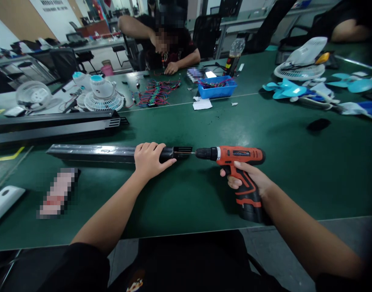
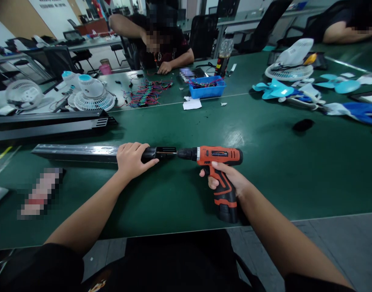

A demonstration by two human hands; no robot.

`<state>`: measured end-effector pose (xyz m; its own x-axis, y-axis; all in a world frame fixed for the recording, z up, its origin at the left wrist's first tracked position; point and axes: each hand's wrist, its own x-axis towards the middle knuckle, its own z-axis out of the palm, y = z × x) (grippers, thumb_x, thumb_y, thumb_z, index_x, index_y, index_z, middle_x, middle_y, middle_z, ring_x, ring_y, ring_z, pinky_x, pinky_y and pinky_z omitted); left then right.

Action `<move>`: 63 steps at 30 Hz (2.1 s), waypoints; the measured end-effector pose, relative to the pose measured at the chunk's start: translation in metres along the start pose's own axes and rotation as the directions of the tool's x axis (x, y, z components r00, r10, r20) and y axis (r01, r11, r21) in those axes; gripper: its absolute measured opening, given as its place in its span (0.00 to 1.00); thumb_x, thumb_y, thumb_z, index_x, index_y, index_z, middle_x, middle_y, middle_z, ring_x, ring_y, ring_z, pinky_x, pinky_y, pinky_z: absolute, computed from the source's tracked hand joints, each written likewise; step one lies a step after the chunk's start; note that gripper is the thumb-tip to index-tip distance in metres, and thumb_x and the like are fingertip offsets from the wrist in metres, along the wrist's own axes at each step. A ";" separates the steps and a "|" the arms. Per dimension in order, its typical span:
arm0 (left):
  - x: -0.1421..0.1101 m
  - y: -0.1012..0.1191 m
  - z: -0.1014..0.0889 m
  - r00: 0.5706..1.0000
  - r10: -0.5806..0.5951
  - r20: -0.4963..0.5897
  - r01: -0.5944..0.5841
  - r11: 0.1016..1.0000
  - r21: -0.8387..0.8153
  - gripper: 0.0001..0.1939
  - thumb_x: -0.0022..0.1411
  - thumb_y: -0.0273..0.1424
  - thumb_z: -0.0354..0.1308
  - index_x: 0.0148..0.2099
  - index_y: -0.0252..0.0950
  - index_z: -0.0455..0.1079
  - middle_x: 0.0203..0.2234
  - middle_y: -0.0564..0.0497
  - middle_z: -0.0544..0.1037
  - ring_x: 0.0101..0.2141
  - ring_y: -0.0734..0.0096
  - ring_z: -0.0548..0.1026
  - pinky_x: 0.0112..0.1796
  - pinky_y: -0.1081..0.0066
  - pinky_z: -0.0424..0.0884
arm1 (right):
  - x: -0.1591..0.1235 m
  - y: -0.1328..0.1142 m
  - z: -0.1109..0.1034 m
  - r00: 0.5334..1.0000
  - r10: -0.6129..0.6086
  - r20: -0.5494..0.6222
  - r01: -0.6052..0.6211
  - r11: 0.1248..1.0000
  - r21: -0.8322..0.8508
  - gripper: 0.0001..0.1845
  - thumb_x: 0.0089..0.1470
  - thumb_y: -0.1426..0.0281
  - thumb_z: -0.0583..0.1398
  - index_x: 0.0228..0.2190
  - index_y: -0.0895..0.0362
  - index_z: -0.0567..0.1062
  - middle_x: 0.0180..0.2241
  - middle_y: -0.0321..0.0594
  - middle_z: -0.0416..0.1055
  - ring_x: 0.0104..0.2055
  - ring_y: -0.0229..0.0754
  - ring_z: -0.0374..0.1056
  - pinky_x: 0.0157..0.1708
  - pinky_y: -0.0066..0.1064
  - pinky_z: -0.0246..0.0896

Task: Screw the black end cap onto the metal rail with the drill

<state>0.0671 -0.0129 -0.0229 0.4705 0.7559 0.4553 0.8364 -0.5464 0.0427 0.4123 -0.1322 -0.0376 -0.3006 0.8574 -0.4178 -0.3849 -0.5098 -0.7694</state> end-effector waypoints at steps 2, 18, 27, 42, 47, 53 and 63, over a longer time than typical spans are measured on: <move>0.000 0.000 0.000 1.000 0.001 0.000 -0.001 1.000 0.000 0.30 0.64 0.62 0.57 0.51 0.44 0.77 0.42 0.43 0.83 0.46 0.46 0.77 0.51 0.50 0.64 | -0.001 -0.001 -0.001 0.998 0.004 0.055 -0.004 1.000 -0.004 0.21 0.55 0.52 0.68 0.36 0.58 0.79 0.16 0.33 0.63 0.20 0.39 0.59 0.22 0.31 0.60; 0.000 0.000 0.000 1.000 -0.006 0.006 0.006 1.000 -0.011 0.31 0.64 0.62 0.56 0.51 0.43 0.77 0.42 0.43 0.83 0.46 0.46 0.77 0.51 0.50 0.64 | 0.000 0.000 0.004 0.983 -0.105 0.150 0.090 0.991 0.099 0.17 0.55 0.57 0.71 0.40 0.56 0.78 0.34 0.37 0.71 0.20 0.30 0.49 0.23 0.26 0.67; 0.000 0.000 0.000 1.000 0.005 -0.011 -0.005 1.000 -0.001 0.31 0.64 0.62 0.56 0.51 0.43 0.79 0.42 0.44 0.84 0.45 0.47 0.78 0.51 0.51 0.64 | -0.002 0.000 0.004 0.985 -0.086 0.149 0.068 0.991 0.119 0.17 0.56 0.58 0.71 0.40 0.55 0.76 0.31 0.36 0.70 0.21 0.33 0.51 0.23 0.28 0.69; 0.000 -0.001 0.000 1.000 0.011 -0.006 -0.011 1.000 0.018 0.31 0.64 0.62 0.57 0.52 0.42 0.78 0.42 0.44 0.84 0.46 0.47 0.77 0.51 0.51 0.64 | 0.002 0.004 -0.003 0.976 -0.106 0.191 0.077 0.985 0.151 0.16 0.57 0.60 0.71 0.41 0.59 0.80 0.35 0.40 0.75 0.20 0.29 0.54 0.24 0.26 0.69; -0.001 -0.001 0.000 1.000 0.016 -0.008 -0.016 1.000 0.023 0.31 0.64 0.62 0.57 0.52 0.41 0.78 0.42 0.44 0.83 0.46 0.47 0.77 0.51 0.51 0.64 | 0.003 0.002 -0.004 0.976 -0.105 0.189 0.083 0.989 0.118 0.16 0.58 0.59 0.69 0.40 0.59 0.80 0.34 0.41 0.75 0.20 0.31 0.53 0.24 0.28 0.67; 0.000 0.000 0.000 1.000 -0.006 0.014 0.006 1.000 -0.005 0.31 0.64 0.61 0.57 0.53 0.42 0.78 0.43 0.43 0.83 0.47 0.46 0.77 0.52 0.50 0.63 | 0.003 0.002 -0.006 0.979 -0.091 0.182 0.074 0.992 0.098 0.17 0.59 0.57 0.68 0.40 0.58 0.80 0.29 0.39 0.73 0.20 0.33 0.53 0.22 0.30 0.63; -0.001 -0.001 0.001 1.000 0.011 -0.009 -0.011 1.000 -0.001 0.31 0.64 0.62 0.57 0.52 0.42 0.78 0.42 0.43 0.83 0.46 0.46 0.77 0.51 0.50 0.64 | 0.001 0.001 -0.008 0.985 -0.024 0.173 0.024 1.000 -0.002 0.23 0.62 0.52 0.63 0.42 0.60 0.80 0.17 0.33 0.61 0.21 0.39 0.56 0.23 0.32 0.60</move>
<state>0.0661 -0.0127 -0.0244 0.4773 0.7464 0.4637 0.8310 -0.5550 0.0381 0.4192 -0.1311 -0.0425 -0.4375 0.8442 -0.3098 -0.3906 -0.4887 -0.7801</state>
